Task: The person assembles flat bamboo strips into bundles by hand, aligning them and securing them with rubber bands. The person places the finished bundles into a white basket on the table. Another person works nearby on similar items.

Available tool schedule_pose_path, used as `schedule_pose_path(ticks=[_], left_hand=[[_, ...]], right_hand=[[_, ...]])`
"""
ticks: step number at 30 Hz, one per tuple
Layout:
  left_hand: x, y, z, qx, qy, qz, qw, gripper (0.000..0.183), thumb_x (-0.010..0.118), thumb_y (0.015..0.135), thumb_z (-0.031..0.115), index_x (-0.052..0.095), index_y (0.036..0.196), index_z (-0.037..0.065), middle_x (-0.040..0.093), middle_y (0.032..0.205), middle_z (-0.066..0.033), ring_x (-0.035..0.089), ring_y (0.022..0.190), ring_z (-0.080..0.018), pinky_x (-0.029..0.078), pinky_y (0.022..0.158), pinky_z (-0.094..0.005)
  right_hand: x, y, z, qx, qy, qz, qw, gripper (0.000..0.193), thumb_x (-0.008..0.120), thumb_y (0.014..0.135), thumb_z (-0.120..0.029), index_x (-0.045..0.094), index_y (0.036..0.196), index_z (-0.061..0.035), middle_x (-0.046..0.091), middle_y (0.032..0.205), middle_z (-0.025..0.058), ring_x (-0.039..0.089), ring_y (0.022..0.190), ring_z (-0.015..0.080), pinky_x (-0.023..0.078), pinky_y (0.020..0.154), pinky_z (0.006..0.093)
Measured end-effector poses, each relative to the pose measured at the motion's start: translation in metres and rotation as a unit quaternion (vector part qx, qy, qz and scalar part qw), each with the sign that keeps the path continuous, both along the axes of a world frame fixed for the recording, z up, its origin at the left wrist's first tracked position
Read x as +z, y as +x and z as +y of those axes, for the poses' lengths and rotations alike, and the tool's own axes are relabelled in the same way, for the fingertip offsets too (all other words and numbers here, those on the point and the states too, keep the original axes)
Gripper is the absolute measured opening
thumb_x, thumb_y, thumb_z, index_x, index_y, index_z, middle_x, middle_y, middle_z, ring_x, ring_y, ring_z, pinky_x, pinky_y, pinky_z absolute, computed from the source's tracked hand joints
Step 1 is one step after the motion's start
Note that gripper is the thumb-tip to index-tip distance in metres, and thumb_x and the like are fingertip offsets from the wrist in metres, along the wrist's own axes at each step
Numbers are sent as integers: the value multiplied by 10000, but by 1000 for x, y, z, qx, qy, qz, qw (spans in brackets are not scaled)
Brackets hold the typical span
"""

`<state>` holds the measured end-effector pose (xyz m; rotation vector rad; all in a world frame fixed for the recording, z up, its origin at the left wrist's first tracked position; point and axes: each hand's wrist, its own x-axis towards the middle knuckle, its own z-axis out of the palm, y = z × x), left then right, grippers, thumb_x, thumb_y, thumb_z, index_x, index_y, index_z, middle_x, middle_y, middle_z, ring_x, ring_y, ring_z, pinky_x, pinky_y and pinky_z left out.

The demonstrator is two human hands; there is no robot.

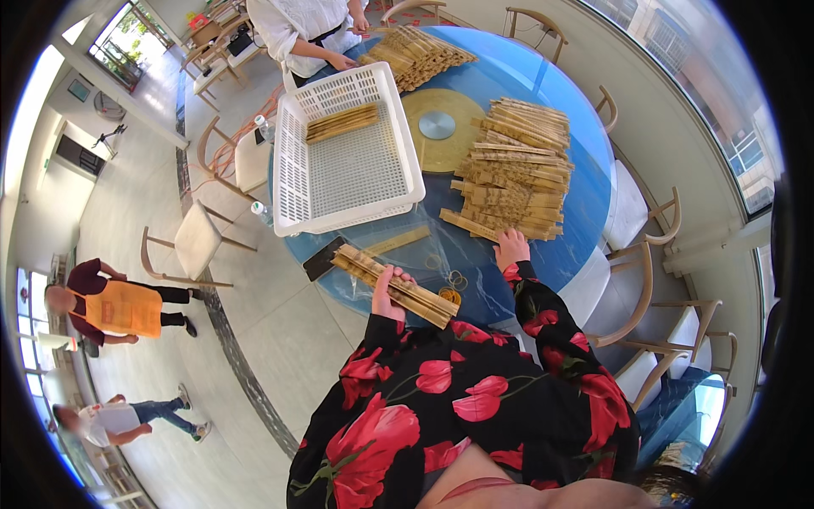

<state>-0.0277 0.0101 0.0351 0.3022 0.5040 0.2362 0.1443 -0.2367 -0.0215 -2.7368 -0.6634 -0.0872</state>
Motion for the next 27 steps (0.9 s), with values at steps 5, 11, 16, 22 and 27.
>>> schedule_pose_path(ticks=[5, 11, 16, 22, 27], left_hand=[[2, 0, 0, 5, -4, 0, 1000, 109, 588, 878, 165, 496, 900, 112, 537, 798, 4, 541, 759, -147, 469, 776, -344], [2, 0, 0, 10, -12, -7, 1000, 107, 591, 873, 162, 500, 899, 112, 538, 788, 4, 540, 754, -146, 470, 774, -345], [3, 0, 0, 5, -9, -10, 1000, 111, 590, 871, 157, 496, 913, 114, 537, 796, 4, 538, 756, -149, 469, 775, -347], [4, 0, -2, -1, 2, -16, 1000, 117, 588, 873, 154, 492, 927, 115, 530, 814, -3, 538, 774, -162, 466, 782, -349], [8, 4, -8, -27, -4, -28, 999, 124, 590, 886, 182, 494, 919, 111, 524, 808, -3, 539, 777, -162, 464, 777, -339]], right_hand=[[-10, 17, -4, -20, -95, 12, 995, 342, 719, 688, -197, 573, 982, -103, 547, 1064, 95, 519, 1033, 288, 469, 788, 415], [-34, 25, -9, -17, -154, 8, 988, 296, 676, 733, -182, 559, 989, -93, 588, 993, 95, 541, 1017, 287, 472, 791, 413], [-27, 17, -15, -10, -61, 61, 996, 200, 586, 785, -115, 541, 975, -70, 592, 927, 132, 567, 944, 328, 475, 754, 430], [31, -37, -1, -29, 81, 104, 991, 166, 531, 859, -147, 493, 1000, -67, 583, 938, 182, 577, 829, 378, 471, 683, 455], [100, -78, 35, 105, 256, 149, 949, 429, 562, 860, -141, 480, 1280, -175, 533, 856, 154, 555, 773, 350, 456, 655, 404]])
